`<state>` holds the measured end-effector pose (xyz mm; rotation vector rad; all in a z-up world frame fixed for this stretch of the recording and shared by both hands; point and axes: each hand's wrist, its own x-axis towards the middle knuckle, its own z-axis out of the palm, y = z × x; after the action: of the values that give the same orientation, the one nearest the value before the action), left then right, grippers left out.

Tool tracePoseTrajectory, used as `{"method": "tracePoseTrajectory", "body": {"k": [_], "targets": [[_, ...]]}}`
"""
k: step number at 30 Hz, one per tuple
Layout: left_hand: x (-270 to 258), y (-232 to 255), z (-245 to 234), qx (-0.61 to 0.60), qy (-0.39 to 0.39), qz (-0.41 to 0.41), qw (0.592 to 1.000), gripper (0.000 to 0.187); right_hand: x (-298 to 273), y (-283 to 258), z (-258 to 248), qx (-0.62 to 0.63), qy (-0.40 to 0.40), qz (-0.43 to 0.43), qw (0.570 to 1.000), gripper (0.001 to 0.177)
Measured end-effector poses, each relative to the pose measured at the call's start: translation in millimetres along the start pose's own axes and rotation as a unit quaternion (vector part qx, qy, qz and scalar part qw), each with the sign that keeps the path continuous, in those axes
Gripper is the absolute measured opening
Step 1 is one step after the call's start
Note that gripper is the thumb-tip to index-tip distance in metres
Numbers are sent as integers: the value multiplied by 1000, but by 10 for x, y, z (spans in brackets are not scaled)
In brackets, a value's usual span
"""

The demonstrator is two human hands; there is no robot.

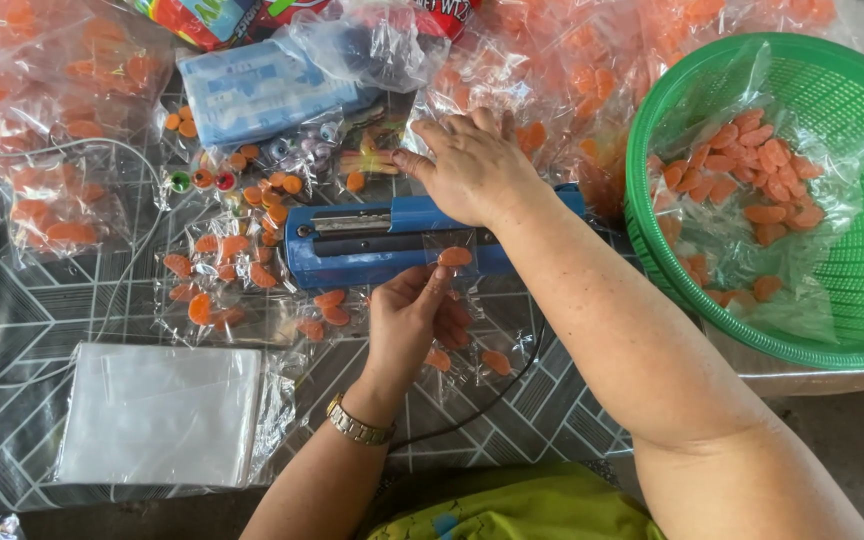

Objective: The person is packaging small orange food items into plastic bags, sealing them with a blue impulse sealer, and trimming the edges with scissors.

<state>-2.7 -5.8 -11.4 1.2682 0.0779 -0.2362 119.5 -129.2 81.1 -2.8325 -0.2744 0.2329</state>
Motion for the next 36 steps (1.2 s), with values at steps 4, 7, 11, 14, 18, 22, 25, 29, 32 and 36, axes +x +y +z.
{"method": "tracePoseTrajectory", "body": {"k": [4, 7, 11, 14, 18, 22, 25, 29, 32, 36], "targets": [[0, -5, -5, 1, 2, 4, 1000, 42, -7, 35, 60, 1, 7, 0, 1000, 77], [10, 1, -9, -2, 0, 5, 1000, 43, -10, 32, 24, 13, -11, 4, 1000, 78], [15, -22, -25, -4, -4, 5, 1000, 43, 8, 37, 22, 19, -39, 4, 999, 77], [21, -24, -25, -6, -6, 7, 1000, 42, -19, 20, 1, 13, -27, 0, 1000, 76], [4, 32, -14, -1, -8, 4, 1000, 42, -31, 10, 0, 2, -20, -2, 1000, 75], [1, 22, -17, 1, -6, 1, 1000, 43, 17, 21, 48, 7, -21, -1, 1000, 76], [-4, 56, 0, -1, -8, 16, 1000, 42, 52, 36, 50, -12, -3, -4, 1000, 74], [-7, 40, -21, -7, -8, 9, 1000, 39, 4, 71, 7, 34, 17, -11, 999, 74], [-35, 74, -32, 2, -7, 4, 1000, 39, -145, 48, -116, 107, 53, -22, 993, 69], [-53, 125, -7, -13, -9, -3, 1000, 39, -101, 199, -78, 161, 141, -37, 976, 66]]}}
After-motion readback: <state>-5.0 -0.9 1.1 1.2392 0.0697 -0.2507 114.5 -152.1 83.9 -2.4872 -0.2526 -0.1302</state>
